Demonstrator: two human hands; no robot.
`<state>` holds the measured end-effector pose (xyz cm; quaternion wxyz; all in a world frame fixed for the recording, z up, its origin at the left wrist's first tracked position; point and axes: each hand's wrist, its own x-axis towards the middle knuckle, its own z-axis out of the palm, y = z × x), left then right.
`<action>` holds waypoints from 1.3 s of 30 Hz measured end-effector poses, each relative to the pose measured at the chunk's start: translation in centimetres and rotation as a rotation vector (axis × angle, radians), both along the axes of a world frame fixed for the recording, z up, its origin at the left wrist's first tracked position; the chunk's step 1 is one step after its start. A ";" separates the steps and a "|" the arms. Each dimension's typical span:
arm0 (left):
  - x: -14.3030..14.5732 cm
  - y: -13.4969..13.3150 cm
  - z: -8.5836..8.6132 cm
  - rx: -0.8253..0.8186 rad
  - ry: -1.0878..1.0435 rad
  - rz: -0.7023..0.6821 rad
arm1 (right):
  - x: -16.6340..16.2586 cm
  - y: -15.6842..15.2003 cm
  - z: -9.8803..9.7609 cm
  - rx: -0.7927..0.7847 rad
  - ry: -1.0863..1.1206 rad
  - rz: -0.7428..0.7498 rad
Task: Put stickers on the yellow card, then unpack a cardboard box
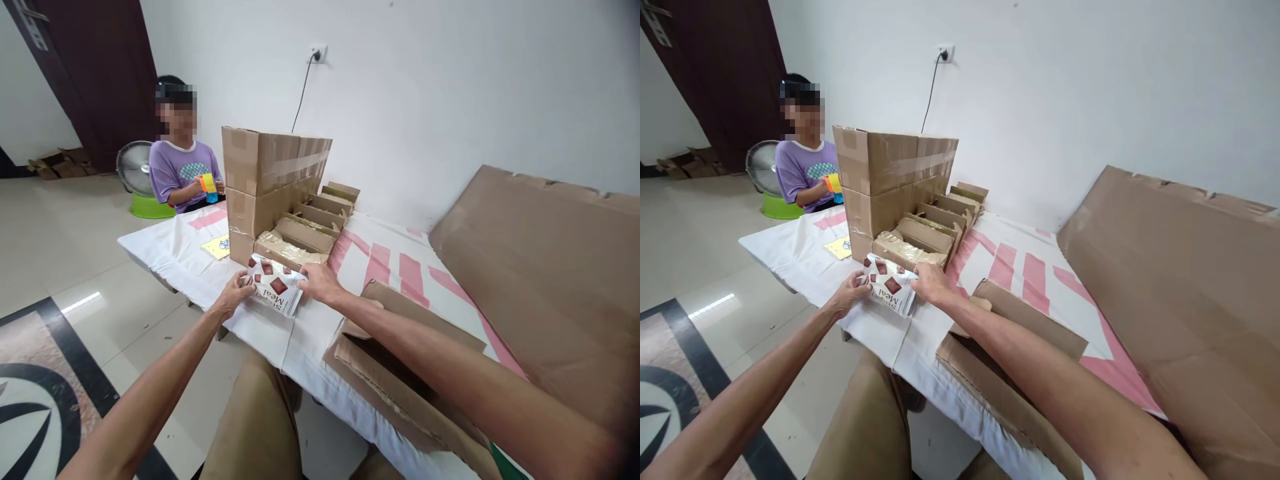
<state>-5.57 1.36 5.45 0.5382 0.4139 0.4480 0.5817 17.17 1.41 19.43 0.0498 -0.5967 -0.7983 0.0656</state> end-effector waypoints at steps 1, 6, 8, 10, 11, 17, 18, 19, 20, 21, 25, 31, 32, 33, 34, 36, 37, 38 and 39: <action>0.0 0.8 -0.7 -0.004 0.015 0.015 | -0.4 0.5 -0.4 0.007 -0.050 -0.001; 0.1 3.6 -3.4 -0.037 0.149 0.115 | -1.6 1.5 -1.8 0.007 -0.254 0.016; 0.3 4.1 -4.0 -0.044 0.214 0.152 | -1.7 1.7 -1.8 0.001 -0.303 0.024; 0.6 4.3 -4.2 -0.043 0.276 0.164 | -1.6 1.8 -1.5 -0.010 -0.340 0.029; 0.7 4.4 -4.2 -0.042 0.306 0.162 | -1.6 1.8 -1.3 -0.017 -0.356 0.028; 1.4 4.1 -3.2 -0.030 0.500 0.190 | -1.1 1.3 -0.7 -0.028 -0.387 0.034; 1.5 3.6 -3.0 -0.023 0.540 0.218 | -1.0 1.1 -0.6 -0.022 -0.378 0.041; 1.7 2.9 -2.9 -0.009 0.582 0.252 | -0.8 0.7 -0.4 -0.015 -0.367 0.050; 2.0 2.1 -2.9 0.011 0.622 0.286 | -0.5 0.3 -0.2 -0.007 -0.354 0.059; 2.5 1.0 -3.0 0.035 0.655 0.316 | -0.1 -0.2 0.1 0.002 -0.338 0.067; 5.4 -3.4 -4.2 0.257 0.816 0.355 | 2.1 -3.0 1.9 0.040 -0.262 0.095; 9.6 -3.9 -5.2 0.372 0.937 0.346 | 8.0 -9.8 4.9 0.147 -0.100 0.155; 9.9 -3.4 -5.1 0.350 0.936 0.346 | 9.5 -11.1 5.2 0.204 -0.021 0.179; 10.1 -2.9 -5.0 0.334 0.937 0.346 | 11.1 -12.5 5.4 0.276 0.075 0.197; 10.3 -2.5 -4.9 0.323 0.942 0.347 | 12.8 -13.8 5.4 0.359 0.180 0.195; 10.4 -1.9 -4.9 0.317 0.956 0.353 | 16.5 -16.2 5.0 0.526 0.361 0.107; 10.3 -1.7 -5.0 0.319 0.965 0.353 | 18.4 -17.3 4.5 0.598 0.432 0.020; 10.3 -1.5 -5.1 0.321 0.975 0.353 | 20.1 -18.3 3.7 0.640 0.492 -0.085; 10.3 -1.3 -5.2 0.323 0.987 0.352 | 21.8 -19.1 2.8 0.657 0.547 -0.197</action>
